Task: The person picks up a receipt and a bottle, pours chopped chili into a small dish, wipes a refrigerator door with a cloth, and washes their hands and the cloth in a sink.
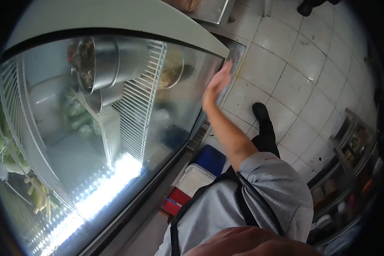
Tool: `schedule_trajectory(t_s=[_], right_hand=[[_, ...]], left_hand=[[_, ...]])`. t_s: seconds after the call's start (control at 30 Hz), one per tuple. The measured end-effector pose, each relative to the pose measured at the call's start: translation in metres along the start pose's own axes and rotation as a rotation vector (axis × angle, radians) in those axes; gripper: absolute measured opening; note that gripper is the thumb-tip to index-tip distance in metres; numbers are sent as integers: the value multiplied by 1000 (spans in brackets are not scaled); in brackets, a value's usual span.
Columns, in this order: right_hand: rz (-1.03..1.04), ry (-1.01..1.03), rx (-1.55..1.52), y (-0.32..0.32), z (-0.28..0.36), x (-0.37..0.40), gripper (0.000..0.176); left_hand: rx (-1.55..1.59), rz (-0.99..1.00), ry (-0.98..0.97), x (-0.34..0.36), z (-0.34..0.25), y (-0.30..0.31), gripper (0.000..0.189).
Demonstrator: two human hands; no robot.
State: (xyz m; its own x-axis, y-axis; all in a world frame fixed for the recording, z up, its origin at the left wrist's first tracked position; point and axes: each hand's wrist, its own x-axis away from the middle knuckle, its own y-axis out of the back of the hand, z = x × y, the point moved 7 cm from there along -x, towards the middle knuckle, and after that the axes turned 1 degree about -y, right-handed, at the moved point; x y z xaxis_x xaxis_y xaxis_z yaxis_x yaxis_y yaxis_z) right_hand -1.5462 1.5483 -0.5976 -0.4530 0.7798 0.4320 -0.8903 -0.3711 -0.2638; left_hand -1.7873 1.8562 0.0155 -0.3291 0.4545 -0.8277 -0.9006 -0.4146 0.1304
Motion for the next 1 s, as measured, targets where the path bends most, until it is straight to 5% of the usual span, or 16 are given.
schedule_trajectory(t_s=[0.03, 0.1, 0.17, 0.23, 0.33, 0.4, 0.7, 0.73, 0.77, 0.83, 0.87, 0.97, 1.0], right_hand=[[23, -170, 228, 16, -59, 8, 48], [-95, -292, 145, 26, -84, 79, 50], [70, -775, -399, 9, -126, 56, 56], [-239, -728, -161, 4, -93, -5, 40], [211, -194, -382, -27, -55, -83, 64], [176, -196, -265, -12, -97, -54, 66], [-45, -1110, -66, 33, -181, 207, 41], [-42, -831, 35, 31, -156, 170, 38], [33, -796, 39, 28, -138, 152, 44], [177, -720, 40, 18, -78, 119, 56], [174, -653, 87, 4, -101, 95, 61], [247, -394, 121, 6, -199, 96, 68], [244, -385, 107, 14, -213, 127, 61]], left_hand=[[-11, 4, 1, 1, 1, 1, 45], [-22, 2, 1, 1, 8, 5, 44], [-48, 3, 4, 3, 16, 11, 42], [-63, 10, -7, 5, 22, 16, 40], [-94, 23, -17, 12, 34, 20, 37], [-127, 14, -23, 18, 44, 25, 35], [-430, -97, -238, 47, 120, 48, 27], [-477, -111, -272, 48, 127, 51, 26], [-501, -125, -283, 49, 133, 55, 26], [-75, -208, -9, 49, 134, 61, 19], [140, -245, 134, 50, 137, 57, 16], [326, -338, 66, 52, 167, 61, 9], [146, -314, 21, 53, 157, 60, 14]])
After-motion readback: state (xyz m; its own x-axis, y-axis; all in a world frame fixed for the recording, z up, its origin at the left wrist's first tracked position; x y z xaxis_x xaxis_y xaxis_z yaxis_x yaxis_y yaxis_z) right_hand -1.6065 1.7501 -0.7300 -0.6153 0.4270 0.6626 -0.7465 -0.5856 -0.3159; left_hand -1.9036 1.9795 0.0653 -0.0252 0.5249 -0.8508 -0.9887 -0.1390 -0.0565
